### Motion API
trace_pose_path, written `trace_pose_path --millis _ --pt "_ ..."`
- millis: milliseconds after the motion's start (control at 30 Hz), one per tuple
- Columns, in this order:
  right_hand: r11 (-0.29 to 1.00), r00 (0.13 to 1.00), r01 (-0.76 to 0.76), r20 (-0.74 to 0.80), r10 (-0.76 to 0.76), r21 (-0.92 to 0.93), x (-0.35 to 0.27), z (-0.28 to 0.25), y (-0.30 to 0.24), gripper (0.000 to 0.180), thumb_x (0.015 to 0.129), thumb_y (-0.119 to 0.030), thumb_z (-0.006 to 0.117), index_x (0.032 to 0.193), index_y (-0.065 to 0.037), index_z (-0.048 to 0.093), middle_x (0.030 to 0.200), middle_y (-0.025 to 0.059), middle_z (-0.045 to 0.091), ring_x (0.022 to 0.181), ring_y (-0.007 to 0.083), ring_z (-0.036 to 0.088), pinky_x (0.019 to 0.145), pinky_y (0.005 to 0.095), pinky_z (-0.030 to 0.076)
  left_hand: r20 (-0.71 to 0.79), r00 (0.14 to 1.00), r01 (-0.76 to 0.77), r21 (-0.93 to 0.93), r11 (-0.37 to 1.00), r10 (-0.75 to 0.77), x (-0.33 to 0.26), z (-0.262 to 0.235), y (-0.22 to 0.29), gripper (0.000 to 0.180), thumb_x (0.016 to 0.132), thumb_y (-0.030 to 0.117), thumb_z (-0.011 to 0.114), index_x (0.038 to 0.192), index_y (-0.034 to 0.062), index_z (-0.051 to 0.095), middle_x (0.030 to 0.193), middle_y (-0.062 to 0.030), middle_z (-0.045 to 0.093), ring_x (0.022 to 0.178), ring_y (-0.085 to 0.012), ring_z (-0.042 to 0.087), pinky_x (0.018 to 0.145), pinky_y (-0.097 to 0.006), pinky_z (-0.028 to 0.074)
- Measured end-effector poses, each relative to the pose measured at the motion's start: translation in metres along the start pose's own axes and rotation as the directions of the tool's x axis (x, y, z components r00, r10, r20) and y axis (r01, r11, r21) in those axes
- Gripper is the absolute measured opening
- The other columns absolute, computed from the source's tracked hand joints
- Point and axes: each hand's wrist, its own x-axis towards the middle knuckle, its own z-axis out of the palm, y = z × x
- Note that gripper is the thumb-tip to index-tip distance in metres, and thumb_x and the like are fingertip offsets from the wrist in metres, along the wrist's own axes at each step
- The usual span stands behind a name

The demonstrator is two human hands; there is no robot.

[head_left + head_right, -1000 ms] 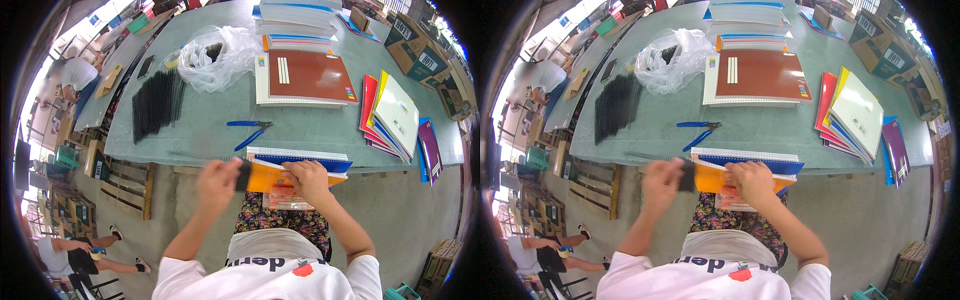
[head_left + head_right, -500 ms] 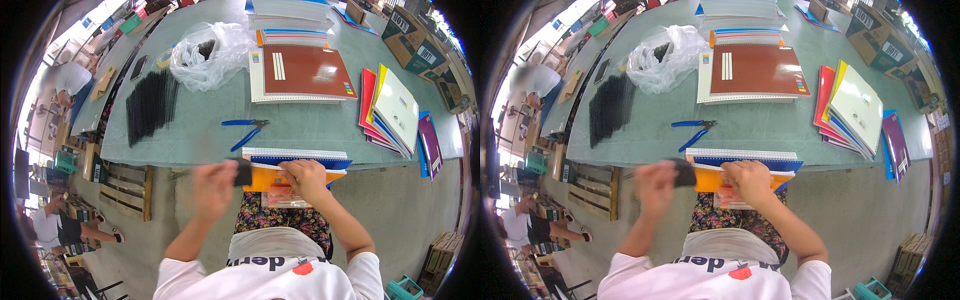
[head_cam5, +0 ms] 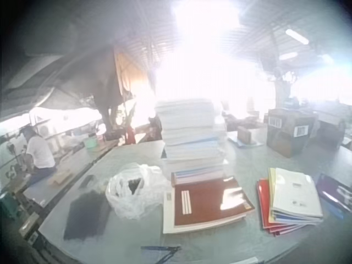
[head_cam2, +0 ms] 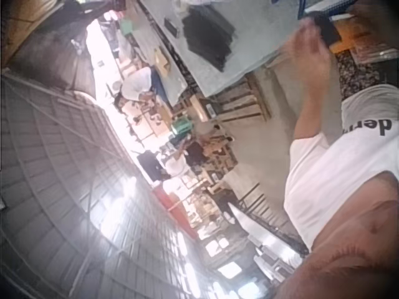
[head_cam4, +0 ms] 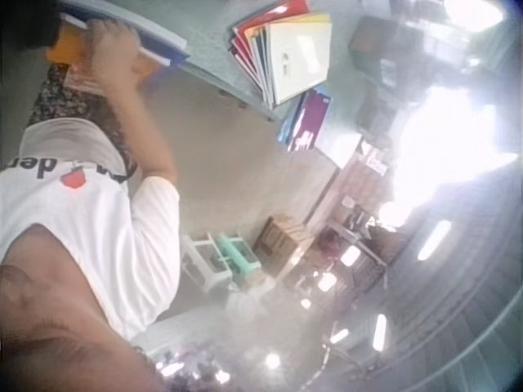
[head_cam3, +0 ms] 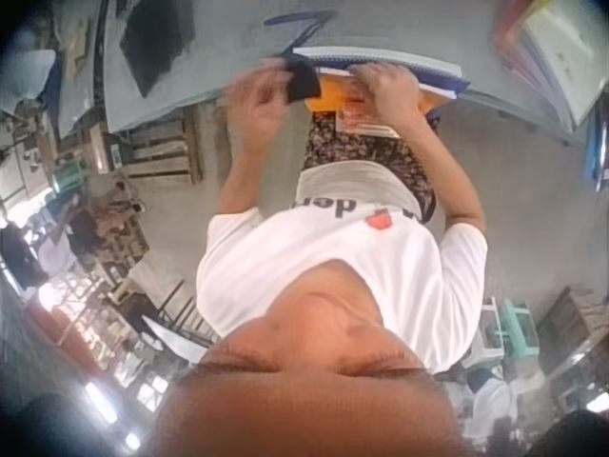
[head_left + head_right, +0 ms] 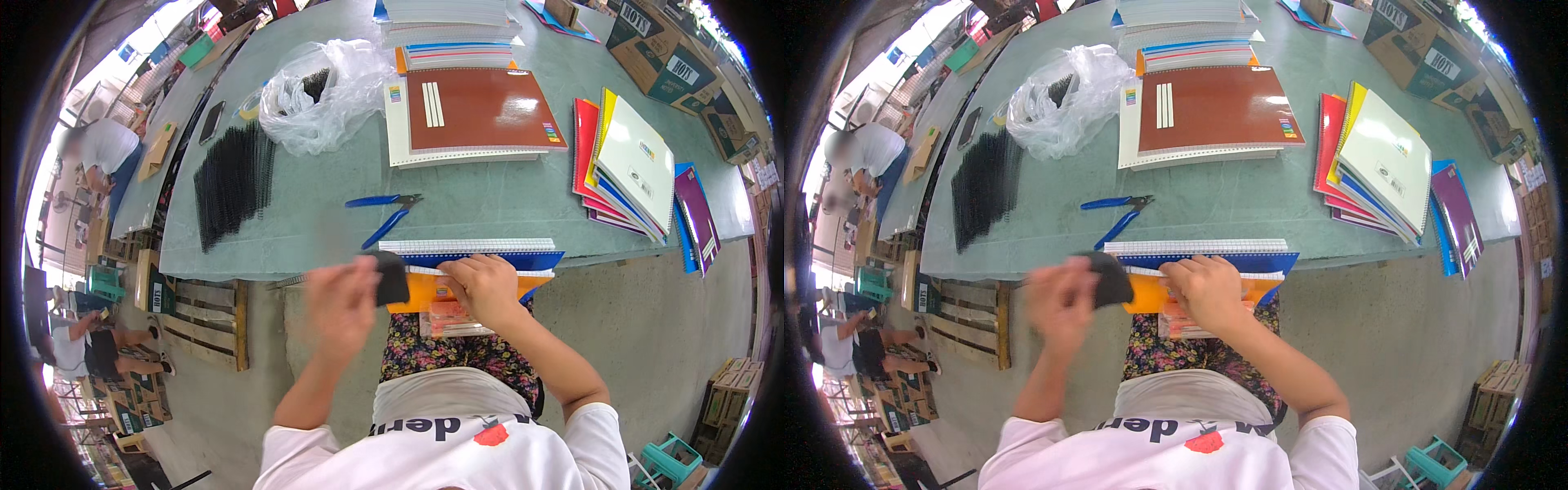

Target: The person assembles notebooks by threading plastic spirals through the punched holes of paper stacks and covers, using a pair of pliers to trim and secure the ends, and then stacks the completed notebooks on a table.

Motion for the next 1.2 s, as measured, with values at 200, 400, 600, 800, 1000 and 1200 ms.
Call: trace_pose_path --millis 200,400,600,800,1000,1200 --pt "1.000 1.000 0.011 -0.016 -0.011 0.008 0.003 -0.003 0.000 0.011 0.071 -0.016 0.068 0.080 -0.011 0.066 0.067 0.0035 0.063 0.060 0.0209 0.059 0.053 0.0346 0.043 -0.181 0.970 0.145 -0.117 0.982 -0.165 0.023 -0.008 0.017 0.037 0.067 0.001 0.068 0.103 0.0129 0.066 0.080 -0.0055 0.056 0.073 -0.0227 0.054 0.061 -0.032 0.047" --pt "1.000 1.000 0.015 -0.006 -0.015 -0.003 -0.001 -0.006 0.003 0.011 0.073 -0.017 0.066 0.083 -0.010 0.065 0.070 0.0048 0.063 0.062 0.0233 0.060 0.057 0.0362 0.045 0.156 0.988 0.034 -0.186 0.982 -0.004 0.013 0.009 0.018 0.035 0.067 0.000 0.073 0.100 0.0079 0.066 0.082 -0.0066 0.055 0.072 -0.0210 0.054 0.063 -0.029 0.045" --pt "0.986 0.984 -0.083 0.146 0.104 -0.145 -0.013 -0.048 0.011 0.021 0.072 -0.018 0.068 0.090 -0.007 0.065 0.074 0.0101 0.064 0.073 0.0255 0.062 0.065 0.0374 0.048 0.061 0.997 -0.036 -0.192 0.981 0.049 0.019 0.011 0.012 0.035 0.067 -0.002 0.072 0.100 0.0075 0.066 0.080 -0.0078 0.057 0.071 -0.0209 0.054 0.062 -0.028 0.044" --pt "0.515 0.787 -0.610 0.390 0.477 0.602 -0.064 -0.069 0.063 0.025 0.071 0.000 0.068 0.096 -0.001 0.067 0.091 0.0114 0.069 0.083 0.0144 0.064 0.075 0.0273 0.050 0.345 0.939 0.069 -0.218 0.974 0.011 0.001 0.032 0.016 0.037 0.069 0.000 0.070 0.103 0.0125 0.066 0.082 -0.0072 0.056 0.069 -0.0199 0.053 0.060 -0.030 0.045" --pt "0.319 0.779 -0.499 0.256 0.572 0.806 -0.069 -0.051 0.055 0.025 0.074 0.013 0.057 0.094 0.001 0.067 0.096 0.0115 0.067 0.090 0.0154 0.062 0.083 0.0279 0.049 0.163 0.981 0.146 -0.231 0.962 -0.110 0.014 0.028 0.023 0.033 0.070 0.004 0.070 0.102 0.0116 0.066 0.082 -0.0070 0.058 0.071 -0.0221 0.055 0.062 -0.032 0.045" --pt "0.335 0.802 -0.453 0.215 0.557 0.826 -0.069 -0.046 0.065 0.024 0.074 0.013 0.058 0.093 0.001 0.067 0.096 0.0120 0.067 0.091 0.0164 0.063 0.085 0.0284 0.049 0.008 0.992 0.126 -0.167 0.978 -0.127 0.038 0.011 0.040 0.029 0.070 0.004 0.071 0.098 0.0091 0.066 0.081 -0.0083 0.058 0.070 -0.0253 0.055 0.064 -0.035 0.046"
